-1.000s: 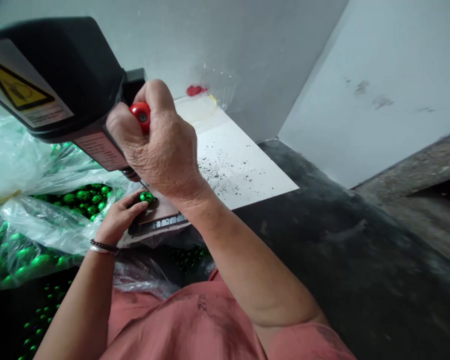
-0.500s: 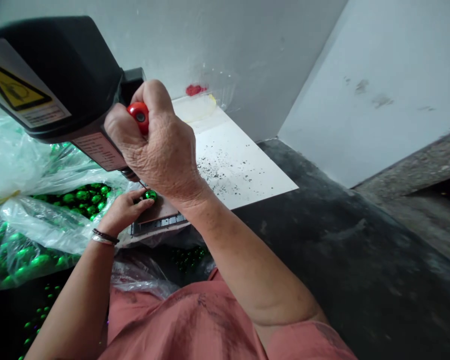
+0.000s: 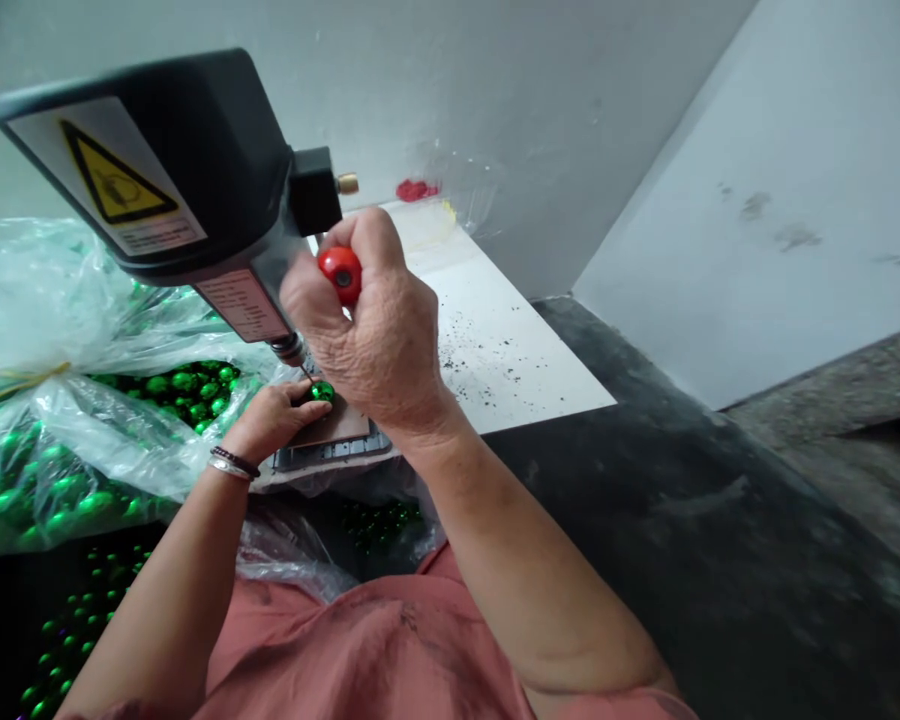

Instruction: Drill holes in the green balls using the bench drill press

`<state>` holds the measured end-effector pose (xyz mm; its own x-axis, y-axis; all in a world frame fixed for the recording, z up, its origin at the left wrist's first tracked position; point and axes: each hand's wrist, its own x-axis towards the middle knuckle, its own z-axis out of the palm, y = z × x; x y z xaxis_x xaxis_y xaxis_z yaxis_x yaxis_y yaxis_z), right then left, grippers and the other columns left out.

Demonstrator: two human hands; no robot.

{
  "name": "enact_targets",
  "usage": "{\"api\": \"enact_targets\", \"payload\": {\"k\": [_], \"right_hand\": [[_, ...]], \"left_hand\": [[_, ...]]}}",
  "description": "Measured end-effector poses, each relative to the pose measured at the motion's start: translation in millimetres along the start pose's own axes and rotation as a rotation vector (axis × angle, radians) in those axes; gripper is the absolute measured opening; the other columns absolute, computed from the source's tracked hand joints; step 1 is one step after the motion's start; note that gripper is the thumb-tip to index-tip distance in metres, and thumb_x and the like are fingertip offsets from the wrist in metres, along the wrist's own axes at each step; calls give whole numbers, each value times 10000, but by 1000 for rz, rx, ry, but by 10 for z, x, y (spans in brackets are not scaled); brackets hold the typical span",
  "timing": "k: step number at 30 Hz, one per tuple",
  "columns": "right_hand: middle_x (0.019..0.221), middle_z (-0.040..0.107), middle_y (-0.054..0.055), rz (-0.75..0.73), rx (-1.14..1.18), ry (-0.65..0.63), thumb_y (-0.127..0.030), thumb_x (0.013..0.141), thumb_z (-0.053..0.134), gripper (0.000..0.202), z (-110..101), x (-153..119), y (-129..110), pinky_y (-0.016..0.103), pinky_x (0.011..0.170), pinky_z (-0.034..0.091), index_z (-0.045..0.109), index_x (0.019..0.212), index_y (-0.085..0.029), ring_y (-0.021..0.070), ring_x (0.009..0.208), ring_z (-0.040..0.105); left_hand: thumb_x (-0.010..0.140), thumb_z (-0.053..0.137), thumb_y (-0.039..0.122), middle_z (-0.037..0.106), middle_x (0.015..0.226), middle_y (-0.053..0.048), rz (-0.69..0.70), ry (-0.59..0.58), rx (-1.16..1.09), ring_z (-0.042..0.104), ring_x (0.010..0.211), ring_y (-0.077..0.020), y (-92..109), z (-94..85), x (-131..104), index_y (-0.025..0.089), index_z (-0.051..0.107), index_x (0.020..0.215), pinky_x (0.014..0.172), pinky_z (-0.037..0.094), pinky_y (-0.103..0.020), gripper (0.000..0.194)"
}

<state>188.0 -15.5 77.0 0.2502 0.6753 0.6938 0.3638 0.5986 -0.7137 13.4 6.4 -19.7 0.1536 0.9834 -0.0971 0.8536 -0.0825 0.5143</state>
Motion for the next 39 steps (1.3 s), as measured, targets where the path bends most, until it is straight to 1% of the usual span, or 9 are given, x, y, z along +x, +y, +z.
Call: {"api": "enact_targets", "payload": {"k": [5,13,21,24,28,31,33,37,39], "right_hand": [[645,446,-63,-26,-29,4,-336,820,498,146,-14,-135,71,187,575,432,433,768,-216,22,550,412],[644,507,-42,-72,-17,57,-326,820,509,117,24,-265,183,217,546,442,465,796,-220,54,555,462],[693,551,-40,-96,76,114,-279,812,534,98,134,-501,439,204,545,451,488,878,-222,48,565,512],[665,511,-46,-42,143,123,-319,827,520,118,150,-410,351,205,523,436,478,865,-216,47,549,505],[613,413,-63,-39,55,93,-344,848,480,179,115,-33,52,191,520,394,424,754,-202,32,524,425],[600,355,-70,-32,39,57,-348,855,470,209,103,186,-73,173,508,368,393,729,-200,27,514,408],[605,351,-69,-36,53,58,-330,854,476,200,110,232,-79,165,494,354,390,732,-198,27,518,417],[619,369,-69,-35,72,69,-318,859,487,199,134,193,-42,174,524,373,385,736,-198,26,533,421],[621,382,-67,-20,66,63,-332,867,484,215,137,172,-39,183,548,388,373,735,-205,31,545,428]], "left_hand": [[789,573,383,712,1043,-30,20,-3,1,642,938,-211,-8,11,-7,253,675,1109,868,464,-288,360],[794,558,373,707,1003,-34,35,-5,9,638,921,-216,5,2,-19,240,685,1053,856,458,-303,318],[801,546,373,711,934,-32,46,8,-21,639,835,-198,9,7,-49,228,689,995,769,468,-283,282],[799,546,390,709,923,-37,33,19,4,635,833,-203,10,21,-44,225,695,980,766,464,-292,287],[778,574,401,700,1016,-48,12,46,-47,630,903,-211,-8,56,-68,210,679,1078,828,466,-304,371],[749,611,402,692,1084,-51,-27,83,-134,623,948,-215,-66,49,-154,202,642,1171,878,461,-315,468],[729,634,427,692,1087,-45,17,30,-235,618,958,-215,-131,11,-234,204,644,1173,887,460,-317,497],[607,738,491,690,1071,-69,165,-181,-430,610,921,-226,-242,-87,-354,174,631,1189,852,471,-319,671],[593,724,562,688,1024,-79,144,-141,-494,609,887,-226,-244,-106,-363,153,640,1156,810,478,-319,700]]}}
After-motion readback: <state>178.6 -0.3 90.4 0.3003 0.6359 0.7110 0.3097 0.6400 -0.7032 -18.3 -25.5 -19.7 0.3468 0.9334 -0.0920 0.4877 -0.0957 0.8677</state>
